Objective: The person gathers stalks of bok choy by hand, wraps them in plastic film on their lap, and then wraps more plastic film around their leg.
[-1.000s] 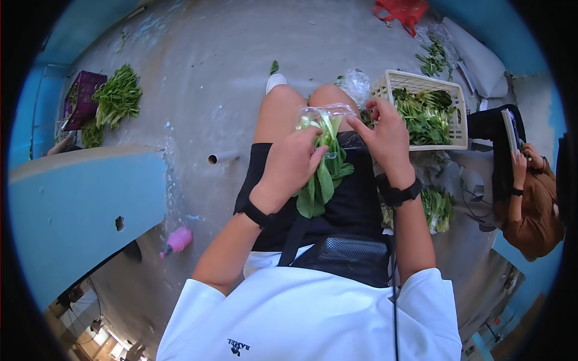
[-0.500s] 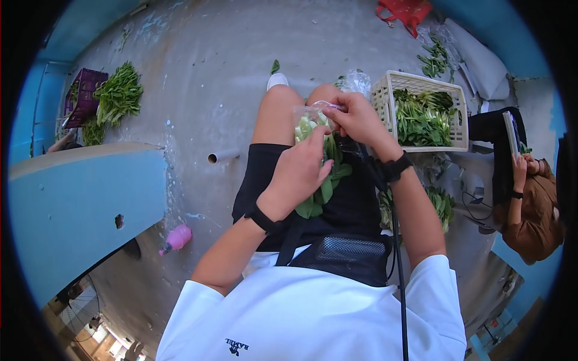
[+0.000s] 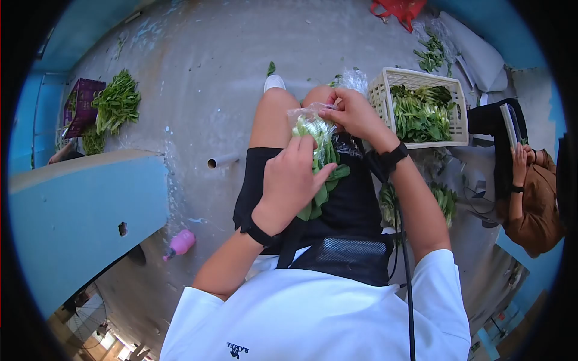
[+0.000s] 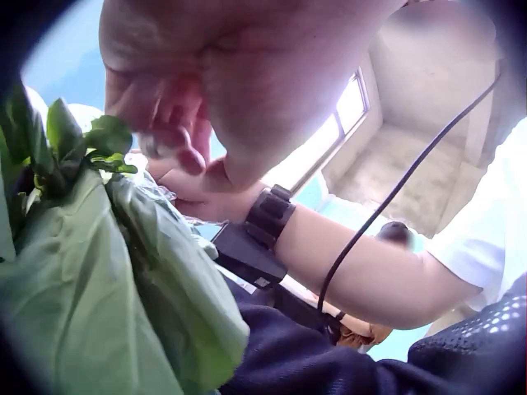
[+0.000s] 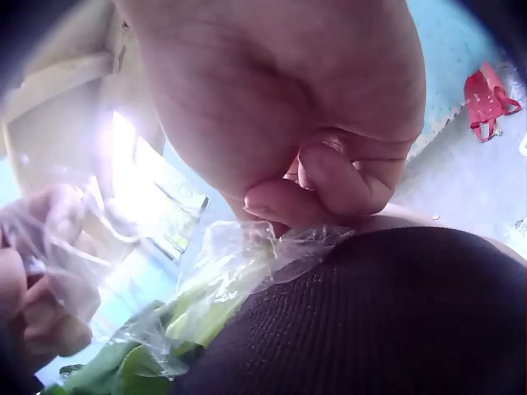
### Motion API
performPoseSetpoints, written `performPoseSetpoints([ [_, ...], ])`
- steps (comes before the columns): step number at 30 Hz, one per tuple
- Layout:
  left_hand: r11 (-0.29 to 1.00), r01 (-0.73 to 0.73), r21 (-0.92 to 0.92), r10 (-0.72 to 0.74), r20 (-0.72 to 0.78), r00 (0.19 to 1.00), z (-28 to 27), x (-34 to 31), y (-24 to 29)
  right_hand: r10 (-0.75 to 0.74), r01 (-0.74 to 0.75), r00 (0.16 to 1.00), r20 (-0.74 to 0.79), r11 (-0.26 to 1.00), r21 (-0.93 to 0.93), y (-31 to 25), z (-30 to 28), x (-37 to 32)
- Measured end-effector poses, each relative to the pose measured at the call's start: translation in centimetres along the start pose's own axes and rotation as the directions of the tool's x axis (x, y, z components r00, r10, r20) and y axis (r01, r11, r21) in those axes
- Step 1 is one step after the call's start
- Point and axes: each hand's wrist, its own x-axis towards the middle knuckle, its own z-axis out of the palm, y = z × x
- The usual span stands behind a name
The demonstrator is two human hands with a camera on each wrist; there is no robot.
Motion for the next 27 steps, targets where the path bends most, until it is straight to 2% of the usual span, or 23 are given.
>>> performPoseSetpoints([
  [1,1.000,0.002,0.002,-0.002,0.003,1.000,0.4,0.0,-0.5,0.001,-0.001,1.000,0.002,1.000,0.003,0.3,0.1,0.1],
  [3,0.985,-0.173,0.010,0.172,0.057,0.983,1.3,-0.2,-1.6,-0.040,0.039,0.999,-0.011,0.998,-0.051,0.7,0.3,0.5],
  [7,0.983,-0.167,-0.077,0.170,0.035,0.985,1.9,-0.3,-1.6,-0.047,0.045,0.999,-0.019,0.994,-0.102,-0.4,0.0,0.1],
  [9,0.975,-0.074,-0.211,0.086,0.050,0.995,1.8,-0.5,-1.4,-0.030,0.030,1.000,-0.001,0.994,-0.109,-0.6,0.0,0.0],
  [13,0.958,-0.100,-0.269,0.109,0.021,0.994,2.3,-0.5,-0.5,-0.007,0.006,1.000,-0.009,0.994,-0.113,-0.7,-0.1,0.0],
  [15,0.963,-0.160,-0.219,0.169,0.022,0.985,3.1,-0.3,-0.2,-0.090,0.067,0.992,-0.088,0.969,-0.237,-0.3,0.0,0.2],
  [16,0.969,-0.206,-0.139,0.211,0.024,0.977,3.1,-0.3,0.1,-0.093,0.069,0.992,-0.089,0.969,-0.237,-0.1,-0.1,0.2],
  [18,0.980,-0.188,-0.066,0.192,0.069,0.979,3.8,-0.7,0.1,-0.118,0.067,0.982,-0.148,0.947,-0.313,0.4,-0.2,0.3],
  [20,0.985,-0.170,0.009,0.167,0.115,0.979,3.7,-0.5,0.2,-0.086,0.035,0.985,-0.150,0.949,-0.313,0.8,-0.5,0.5],
  [22,0.957,-0.266,0.111,0.263,0.043,0.964,2.9,0.0,0.1,-0.054,0.004,0.987,-0.152,0.951,-0.311,0.9,-0.6,0.6],
  [24,0.956,-0.290,0.053,0.290,0.001,0.957,3.1,0.4,-0.6,-0.031,-0.033,0.984,-0.177,0.937,-0.347,0.8,-0.6,0.5],
  [25,0.950,-0.313,-0.005,0.312,-0.047,0.949,3.1,0.6,-0.9,-0.031,-0.033,0.984,-0.177,0.938,-0.346,2.0,-0.5,0.8],
  [26,0.950,-0.313,-0.004,0.312,-0.048,0.949,2.9,0.9,-0.9,-0.056,0.024,0.987,-0.151,0.978,-0.208,4.2,-0.4,1.6],
  [27,0.965,-0.260,-0.014,0.261,0.014,0.965,2.5,1.3,-0.9,-0.086,0.079,0.988,-0.128,0.995,-0.064,5.5,-0.6,1.9],
])
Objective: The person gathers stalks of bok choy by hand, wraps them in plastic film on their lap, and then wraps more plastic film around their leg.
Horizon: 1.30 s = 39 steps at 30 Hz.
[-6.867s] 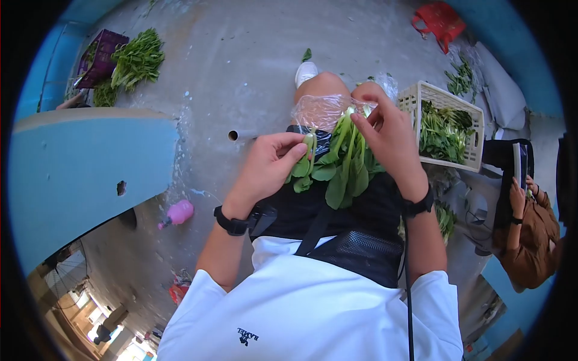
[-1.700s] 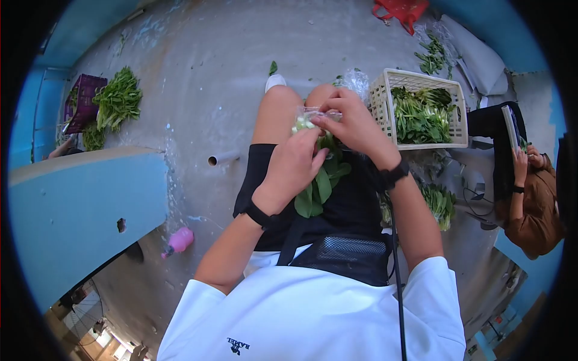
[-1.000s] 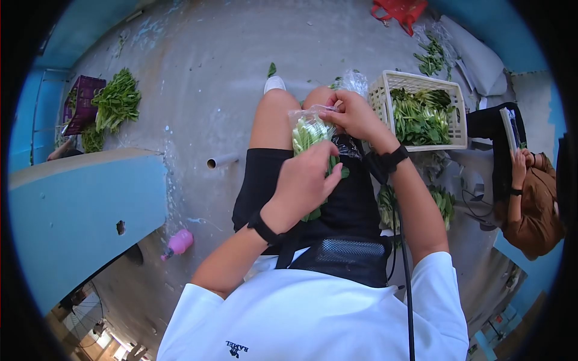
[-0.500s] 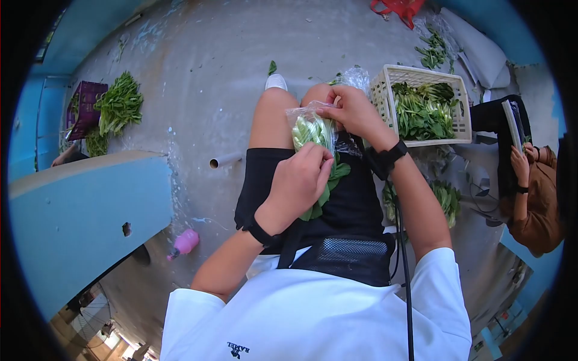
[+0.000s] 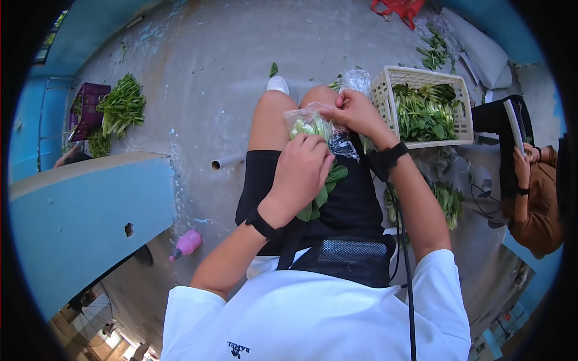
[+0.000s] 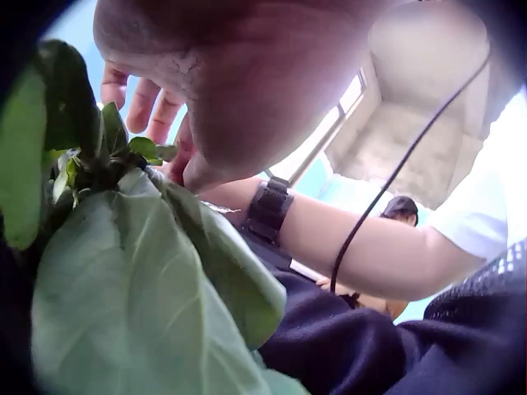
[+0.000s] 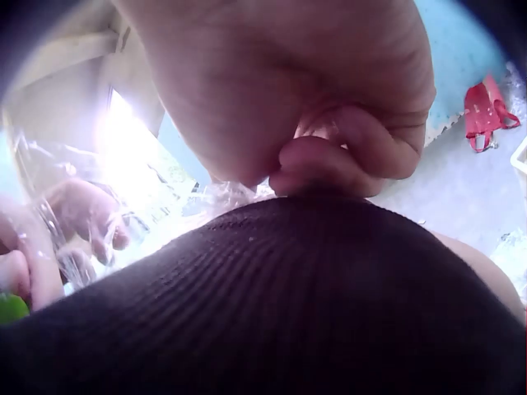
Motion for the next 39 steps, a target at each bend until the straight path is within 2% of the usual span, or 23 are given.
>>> performPoseSetpoints([
  [1,0.998,0.055,-0.008,-0.055,0.062,0.997,-0.2,0.2,0.0,-0.002,0.002,1.000,0.001,1.000,0.000,-0.3,-0.8,-0.2],
  [3,0.998,0.059,-0.019,-0.058,0.052,0.997,-0.3,0.3,-0.1,0.281,-0.312,0.949,0.142,0.896,0.315,-1.7,-2.7,-1.2],
  [4,0.998,0.063,-0.030,-0.061,0.044,0.997,-0.3,0.4,-0.2,0.280,-0.312,0.949,0.143,0.896,0.315,-1.4,-3.1,-1.5],
  [6,0.990,0.089,-0.109,-0.089,0.004,0.996,-0.2,0.5,-0.6,0.353,-0.367,0.919,0.173,0.929,0.055,-0.9,-3.3,-2.3],
  [8,0.975,0.110,-0.192,-0.118,-0.028,0.993,-0.3,0.7,-0.7,0.321,-0.320,0.939,0.123,0.947,-0.027,-2.1,-2.1,-4.2],
  [10,0.987,0.075,-0.143,-0.088,-0.083,0.993,-0.7,1.2,-0.7,0.005,-0.006,1.000,-0.006,0.997,-0.075,-2.0,-1.2,-5.3],
  [12,0.990,0.023,-0.141,-0.030,-0.045,0.999,-0.3,1.5,-1.7,0.029,-0.030,0.999,-0.014,0.996,-0.085,-3.1,-0.9,-6.1],
  [14,0.991,-0.025,-0.135,0.024,-0.011,1.000,-0.4,1.4,-2.5,0.033,-0.052,0.995,-0.090,0.975,-0.217,-3.5,-0.6,-6.3],
  [16,0.984,-0.175,-0.026,0.177,0.085,0.981,-0.8,1.4,-3.0,0.008,-0.036,0.992,-0.129,0.977,-0.211,-3.8,-0.1,-6.7],
  [17,0.984,-0.176,-0.024,0.177,0.084,0.981,-1.2,1.4,-3.4,-0.012,-0.023,0.986,-0.169,0.978,-0.206,-3.9,0.0,-6.8],
  [18,0.966,-0.257,0.013,0.250,0.181,0.951,-1.6,1.6,-4.0,-0.013,-0.022,0.986,-0.169,0.978,-0.207,-3.8,0.2,-6.9],
  [19,0.940,-0.338,0.040,0.314,0.279,0.907,-2.0,1.6,-4.5,-0.090,0.045,0.974,-0.209,0.977,-0.209,-3.5,0.5,-7.0],
  [20,0.941,-0.336,0.037,0.313,0.276,0.909,-2.7,2.0,-4.4,-0.165,0.111,0.955,-0.247,0.970,-0.216,-3.3,0.7,-7.1],
  [21,0.920,-0.386,0.065,0.339,0.360,0.869,-3.7,2.3,-4.3,-0.166,0.113,0.956,-0.241,0.969,-0.219,-3.4,0.7,-7.2],
  [23,0.852,-0.499,0.156,0.375,0.483,0.791,-4.3,2.7,-4.4,0.089,-0.065,0.980,-0.180,0.989,0.135,-3.9,0.7,-7.1],
  [24,0.857,-0.486,0.171,0.359,0.476,0.803,-3.8,2.6,-4.5,0.075,-0.053,0.983,-0.165,0.990,0.132,-4.2,0.8,-7.0],
  [26,0.778,-0.576,0.250,0.444,0.428,0.787,-2.6,2.4,-4.7,0.198,-0.139,0.969,-0.149,0.931,0.337,-4.2,0.7,-7.0],
  [27,0.778,-0.585,0.229,0.456,0.436,0.776,-2.1,2.4,-4.7,0.183,-0.124,0.970,-0.158,0.938,0.325,-3.8,0.6,-7.0],
  [28,0.788,-0.579,0.210,0.488,0.359,0.795,-1.5,2.3,-4.7,0.153,-0.090,0.976,-0.153,0.930,0.356,-3.1,0.6,-7.0],
  [31,0.831,-0.522,0.192,0.484,0.214,0.848,0.0,2.2,-4.3,0.152,-0.101,0.978,-0.141,0.944,0.315,-3.4,0.0,-7.7],
  [34,0.870,-0.470,0.149,0.443,0.182,0.878,0.9,2.0,-3.6,0.118,-0.089,0.987,-0.107,0.966,0.242,-2.4,-1.1,-7.8],
  [37,0.892,-0.437,0.118,0.423,0.127,0.897,1.9,1.6,-3.0,0.207,-0.178,0.973,-0.104,0.955,0.237,-3.3,-2.4,-8.5],
  [39,0.902,-0.428,0.058,0.424,0.073,0.903,2.1,1.5,-3.1,0.206,-0.172,0.970,-0.129,0.956,0.236,-3.4,-2.9,-8.9],
])
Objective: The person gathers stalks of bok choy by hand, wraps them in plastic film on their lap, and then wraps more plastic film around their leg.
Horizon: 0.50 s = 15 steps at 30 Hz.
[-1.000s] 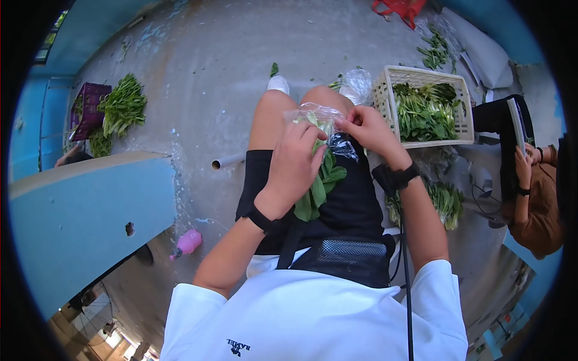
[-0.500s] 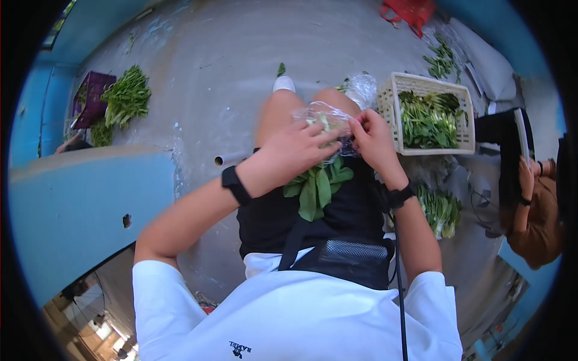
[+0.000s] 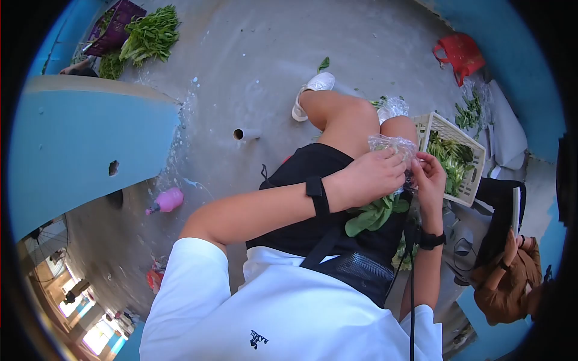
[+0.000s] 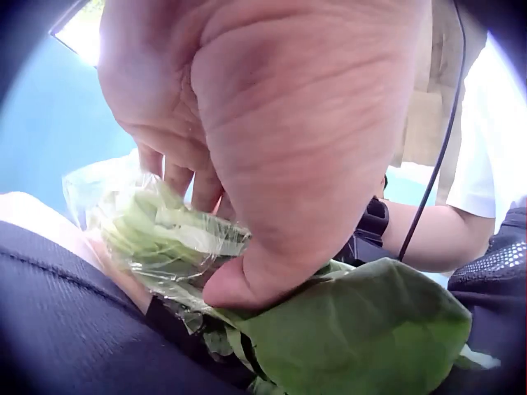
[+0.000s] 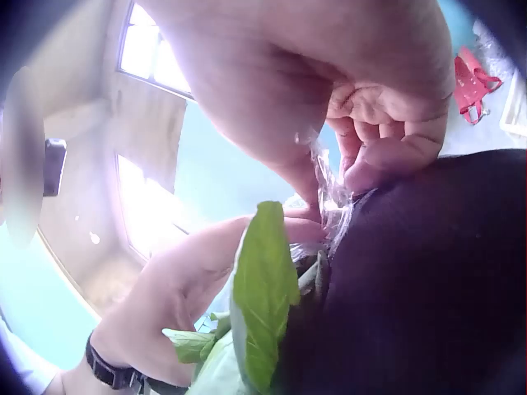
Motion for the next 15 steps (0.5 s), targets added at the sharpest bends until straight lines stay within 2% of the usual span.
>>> performPoseSetpoints([
  [1,1.000,0.003,-0.006,-0.003,-0.008,1.000,-0.1,0.0,-0.2,-0.009,0.010,0.999,-0.033,1.000,0.013,-0.1,-0.2,-0.1],
  [3,0.998,0.014,-0.054,-0.010,0.076,0.997,-0.2,0.0,-0.4,-0.018,0.018,0.998,-0.057,1.000,-0.004,-0.2,-0.2,-0.2],
  [6,0.999,-0.017,-0.030,0.019,0.085,0.996,-0.7,-0.2,-0.7,-0.068,0.064,0.992,-0.108,0.997,-0.034,-1.3,0.9,-0.8],
  [9,0.999,-0.021,0.042,0.020,0.035,0.999,-0.8,-0.8,-0.9,-0.062,0.051,0.993,-0.102,0.993,-0.109,-2.0,2.2,-0.3],
  [11,0.999,-0.004,0.038,0.003,0.020,1.000,-0.6,-1.2,-0.9,-0.194,0.168,0.974,-0.118,0.966,-0.199,-0.9,2.9,0.4],
  [13,0.999,0.016,0.032,-0.016,0.004,1.000,-0.5,-1.4,-0.8,-0.179,0.149,0.977,-0.113,0.961,-0.234,-0.8,3.3,0.6],
  [15,0.999,0.042,0.000,-0.042,0.050,0.998,-0.8,-1.6,-1.0,-0.239,0.181,0.962,-0.130,0.918,-0.352,-1.6,3.7,0.6],
])
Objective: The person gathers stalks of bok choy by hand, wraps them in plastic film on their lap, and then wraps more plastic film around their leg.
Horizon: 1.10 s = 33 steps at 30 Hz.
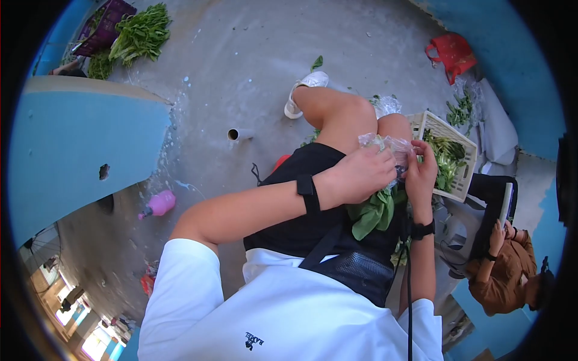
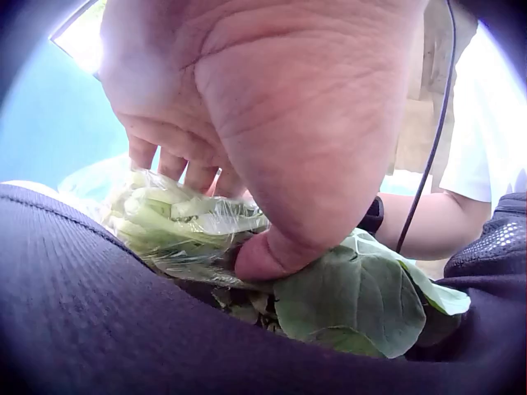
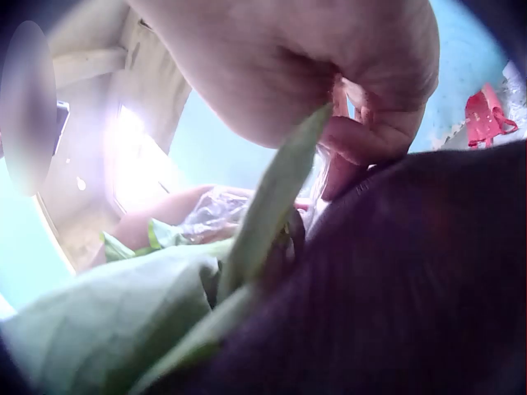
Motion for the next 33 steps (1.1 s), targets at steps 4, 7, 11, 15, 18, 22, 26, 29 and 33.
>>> performPoseSetpoints([
  [4,1.000,-0.012,0.017,0.013,-0.049,0.999,-0.3,-0.2,-0.2,-0.005,0.007,1.000,0.019,0.995,-0.100,-1.2,-0.1,0.9],
  [7,1.000,-0.006,-0.020,0.006,0.013,1.000,-0.2,-0.1,-0.6,-0.130,0.141,0.989,0.064,0.965,-0.221,0.1,0.1,1.9],
  [11,1.000,0.005,-0.026,-0.007,-0.093,0.996,0.0,0.3,-0.4,-0.172,0.206,0.976,0.131,0.926,-0.317,0.4,0.3,2.7],
  [15,0.999,0.032,0.021,-0.030,-0.112,0.993,1.2,0.7,0.2,-0.153,0.206,0.973,0.174,0.913,-0.351,1.7,-0.2,3.2],
  [18,0.998,0.043,0.034,-0.042,-0.035,0.999,1.2,0.9,0.4,-0.072,0.128,0.980,0.184,0.940,-0.316,2.1,-0.5,3.4],
  [22,0.999,-0.008,0.035,0.007,0.027,1.000,1.0,1.1,-0.2,0.035,0.038,0.975,0.219,0.946,-0.322,0.4,-0.6,3.6],
  [26,0.993,-0.055,0.109,0.062,-0.060,0.996,1.3,0.8,-1.1,-0.093,0.172,0.971,0.219,0.911,-0.375,0.4,0.3,3.4],
  [29,0.995,-0.056,0.079,0.067,-0.149,0.987,1.2,0.9,-1.2,-0.145,0.202,0.970,0.196,0.928,-0.313,0.3,0.9,3.8],
  [33,0.994,-0.041,0.098,0.048,-0.078,0.996,-0.1,0.3,-0.8,-0.120,0.182,0.966,0.228,0.945,-0.273,-1.0,0.9,4.3],
])
